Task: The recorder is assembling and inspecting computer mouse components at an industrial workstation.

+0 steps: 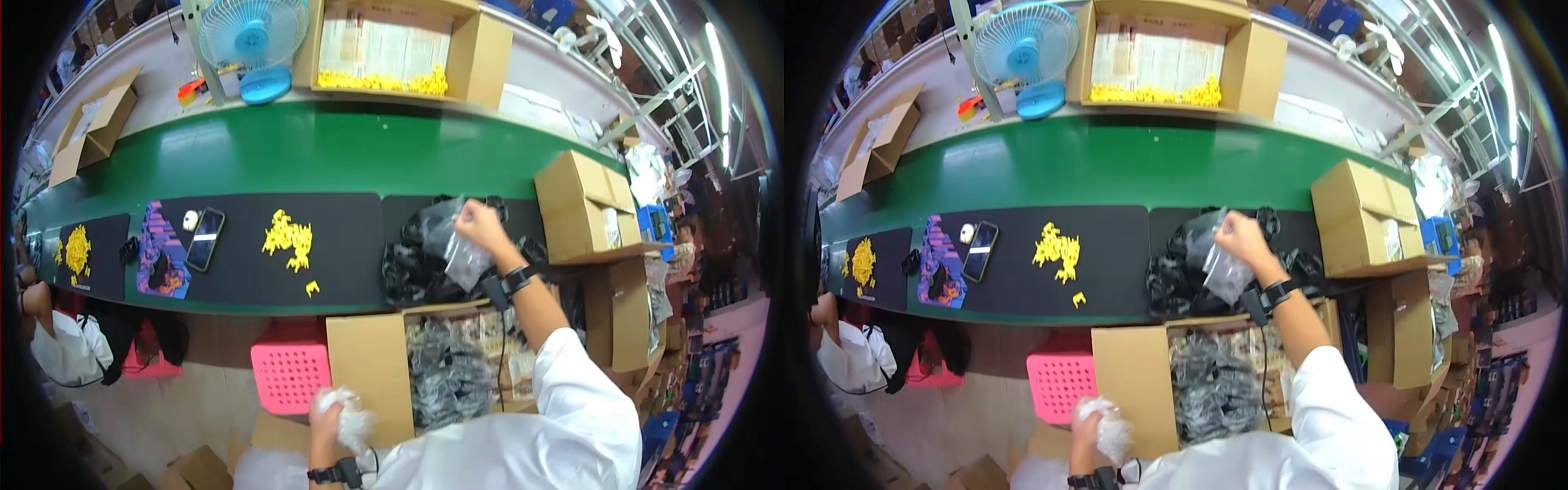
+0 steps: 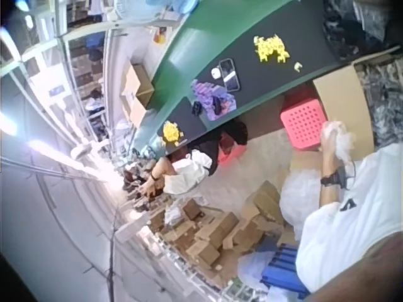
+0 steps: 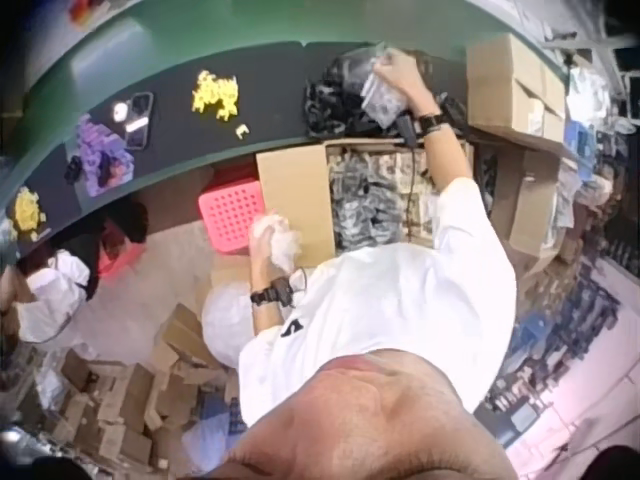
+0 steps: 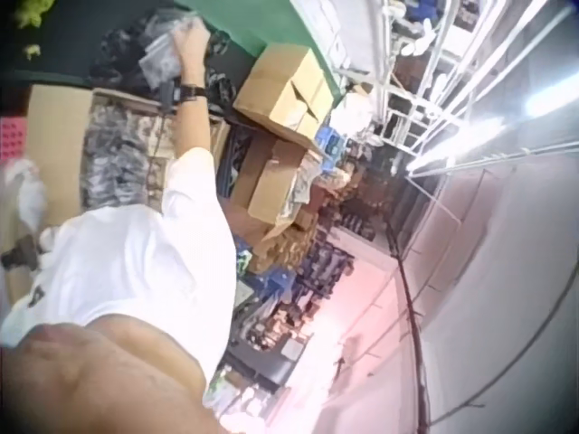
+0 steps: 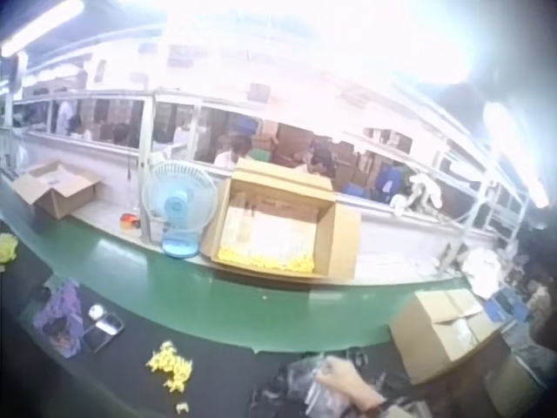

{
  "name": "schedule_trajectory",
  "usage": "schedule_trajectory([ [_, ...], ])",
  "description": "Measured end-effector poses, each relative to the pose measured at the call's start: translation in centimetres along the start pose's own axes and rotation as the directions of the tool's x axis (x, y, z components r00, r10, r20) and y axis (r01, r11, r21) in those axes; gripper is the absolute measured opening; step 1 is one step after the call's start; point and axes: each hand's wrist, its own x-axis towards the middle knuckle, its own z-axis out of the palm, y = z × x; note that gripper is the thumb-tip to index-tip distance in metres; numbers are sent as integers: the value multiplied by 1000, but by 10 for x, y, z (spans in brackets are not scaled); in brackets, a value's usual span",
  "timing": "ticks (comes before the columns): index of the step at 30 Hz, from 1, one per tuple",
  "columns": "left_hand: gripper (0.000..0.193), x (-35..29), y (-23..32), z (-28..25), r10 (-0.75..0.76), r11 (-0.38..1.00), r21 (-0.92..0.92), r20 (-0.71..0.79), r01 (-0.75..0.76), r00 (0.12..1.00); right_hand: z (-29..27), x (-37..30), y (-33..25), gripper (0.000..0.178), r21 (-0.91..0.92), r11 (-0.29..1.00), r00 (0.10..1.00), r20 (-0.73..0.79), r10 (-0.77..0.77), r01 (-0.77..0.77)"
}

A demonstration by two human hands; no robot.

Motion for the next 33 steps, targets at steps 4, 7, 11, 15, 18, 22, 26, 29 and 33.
schedule_trajectory([
  [4, 22, -12, 31, 43, -31, 996, -74, 275, 53, 961, -68, -36, -48, 31, 157, 987, 997, -57, 49, -40],
  [7, 22, -16, 46, 70, 22, 967, -246, 358, 72, 933, -93, -83, -68, 24, 195, 977, 996, -40, -83, 89],
  [11, 30, -14, 62, 112, 244, 788, -614, 372, 40, 895, -98, -177, -110, 7, 379, 784, 822, 94, -561, 492],
  [15, 54, -46, 66, 150, 193, 835, -536, 500, 126, 844, -68, -250, -137, 6, 639, 583, 686, 116, -718, 502],
  [18, 56, -56, 70, 172, 152, 879, -460, 523, 127, 839, -56, -274, -129, 7, 572, 617, 824, -215, -524, 541],
  [22, 59, -73, 72, 193, 82, 944, -318, 495, 93, 865, -49, -301, -107, 13, 507, 741, 897, -220, -384, 441],
  [26, 61, -83, 70, 214, 61, 978, -204, 465, 39, 883, -26, -331, -65, 22, 300, 869, 915, -219, -340, 395],
  [29, 63, -85, 57, 222, -108, 976, -105, 520, 189, 847, -42, -346, -46, 23, 499, 806, 947, -127, -295, 319],
  [33, 58, -79, 44, 221, -206, 978, 132, 680, 159, 704, -67, -360, -30, 19, 538, 766, 935, -165, -314, 351],
])
